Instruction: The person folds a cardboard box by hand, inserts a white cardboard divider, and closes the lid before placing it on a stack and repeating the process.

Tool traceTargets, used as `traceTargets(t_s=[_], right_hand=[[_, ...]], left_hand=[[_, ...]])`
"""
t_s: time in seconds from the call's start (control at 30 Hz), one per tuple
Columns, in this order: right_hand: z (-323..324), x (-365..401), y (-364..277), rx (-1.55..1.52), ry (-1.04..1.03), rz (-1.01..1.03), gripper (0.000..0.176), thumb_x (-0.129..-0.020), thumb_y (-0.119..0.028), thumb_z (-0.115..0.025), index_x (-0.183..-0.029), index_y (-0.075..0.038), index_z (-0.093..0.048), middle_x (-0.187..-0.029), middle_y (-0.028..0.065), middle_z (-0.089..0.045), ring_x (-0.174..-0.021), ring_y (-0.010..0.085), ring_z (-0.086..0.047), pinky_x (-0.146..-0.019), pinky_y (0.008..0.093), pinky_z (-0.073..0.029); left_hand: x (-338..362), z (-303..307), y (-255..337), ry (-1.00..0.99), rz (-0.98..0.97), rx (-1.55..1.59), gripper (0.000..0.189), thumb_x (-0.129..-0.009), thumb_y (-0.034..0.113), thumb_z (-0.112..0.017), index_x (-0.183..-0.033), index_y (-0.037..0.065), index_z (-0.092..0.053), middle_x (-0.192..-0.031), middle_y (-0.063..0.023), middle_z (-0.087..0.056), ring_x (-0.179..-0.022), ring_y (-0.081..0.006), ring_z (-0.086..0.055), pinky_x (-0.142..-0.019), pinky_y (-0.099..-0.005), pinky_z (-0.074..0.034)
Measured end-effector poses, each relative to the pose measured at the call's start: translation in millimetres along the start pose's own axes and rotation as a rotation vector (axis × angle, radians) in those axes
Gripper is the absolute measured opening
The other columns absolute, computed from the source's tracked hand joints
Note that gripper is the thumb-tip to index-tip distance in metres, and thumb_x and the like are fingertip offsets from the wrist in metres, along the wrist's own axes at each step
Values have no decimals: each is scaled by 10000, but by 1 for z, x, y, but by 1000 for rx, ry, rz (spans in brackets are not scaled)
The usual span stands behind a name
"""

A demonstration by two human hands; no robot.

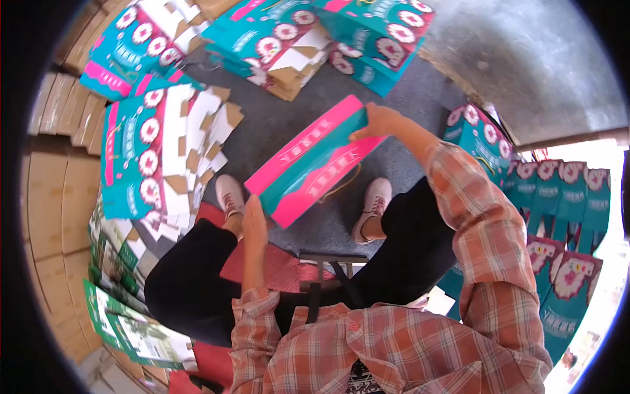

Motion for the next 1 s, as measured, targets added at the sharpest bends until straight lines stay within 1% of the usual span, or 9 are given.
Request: traceTargets(t_s=[0.07, 0.2, 0.27, 0.4, 0.6, 0.7, 0.8, 0.87, 1.0], right_hand=[[4, 2, 0, 5, -14, 5, 1029, -588, -664, -749, -1258, 56, -447, -1186, 269, -568, -1113, 389, -557, -935, 437, -443], [18, 13, -5, 44, -21, 45, 919, -609, -645, -734, -1172, 49, -519, -1127, 247, -601, -1064, 386, -582, -890, 446, -464], [37, 32, -6, 82, -37, 54, 874, -616, -635, -731, -1138, 40, -544, -1089, 232, -622, -1035, 383, -597, -870, 450, -472], [99, 96, 13, 219, 225, 47, 675, -632, -587, -736, -952, 4, -675, -948, 173, -682, -917, 339, -653, -745, 453, -516], [115, 216, 153, -32, 642, -95, 677, -699, -447, -747, -1164, 3, -547, -1098, 204, -627, -1021, 363, -599, -856, 426, -481], [74, 281, 226, -632, 914, -126, 618, -813, -242, -711, -1315, 6, -451, -1104, 102, -610, -946, 181, -595, -833, 365, -491], [17, 320, 280, -1083, 1224, -265, 579, -887, -345, -621, -1353, -58, -432, -1225, 50, -530, -1100, 128, -478, -955, 300, -380], [-30, 324, 326, -1356, 1436, -390, 629, -887, -466, -573, -1370, -95, -412, -1311, 31, -459, -1178, 143, -407, -986, 317, -319], [-126, 315, 413, -1648, 1588, -723, 727, -818, -601, -582, -1362, -151, -410, -1354, 24, -425, -1180, 194, -410, -946, 410, -333]], left_hand=[[-8, -5, -11, 51, -94, -479, 639, -919, 509, -503, -1227, -51, -504, -1024, -167, -641, -929, -255, -628, -761, -351, -501], [3, -24, 5, -129, -200, -370, 655, -860, 528, -594, -1122, -71, -561, -963, -161, -652, -795, -236, -662, -635, -321, -534], [44, -37, 46, -207, 78, -351, 599, -848, 466, -643, -1109, -67, -561, -892, -180, -655, -642, -240, -670, -512, -310, -538], [35, -68, 48, -262, 106, -337, 576, -833, 433, -674, -1094, -67, -559, -819, -166, -652, -531, -247, -652, -432, -305, -520], [46, -209, 109, -523, -293, -366, 500, -848, 343, -681, -1136, -35, -525, -746, -128, -653, -576, -181, -663, -490, -257, -507], [37, -297, 117, -503, -556, -369, 502, -847, 267, -679, -1199, -27, -474, -909, -133, -657, -686, -195, -677, -584, -281, -527], [27, -382, 108, -448, -975, -558, 527, -836, 155, -661, -1268, -24, -417, -1108, -200, -605, -910, -264, -660, -759, -343, -527], [30, -432, 99, -657, -808, -369, 665, -823, 156, -664, -1364, -36, -328, -1227, -237, -535, -1055, -299, -604, -856, -371, -503], [-2, -512, 48, -771, -916, -396, 820, -814, 207, -679, -1430, -59, -209, -1306, -258, -465, -1171, -317, -529, -924, -383, -473]])
Point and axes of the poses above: each hand's wrist, its own x-axis away from the middle knuckle, its own z-axis out of the back of the hand, y = z × x, the point moved 3 cm from there along -x, towards the middle knuckle
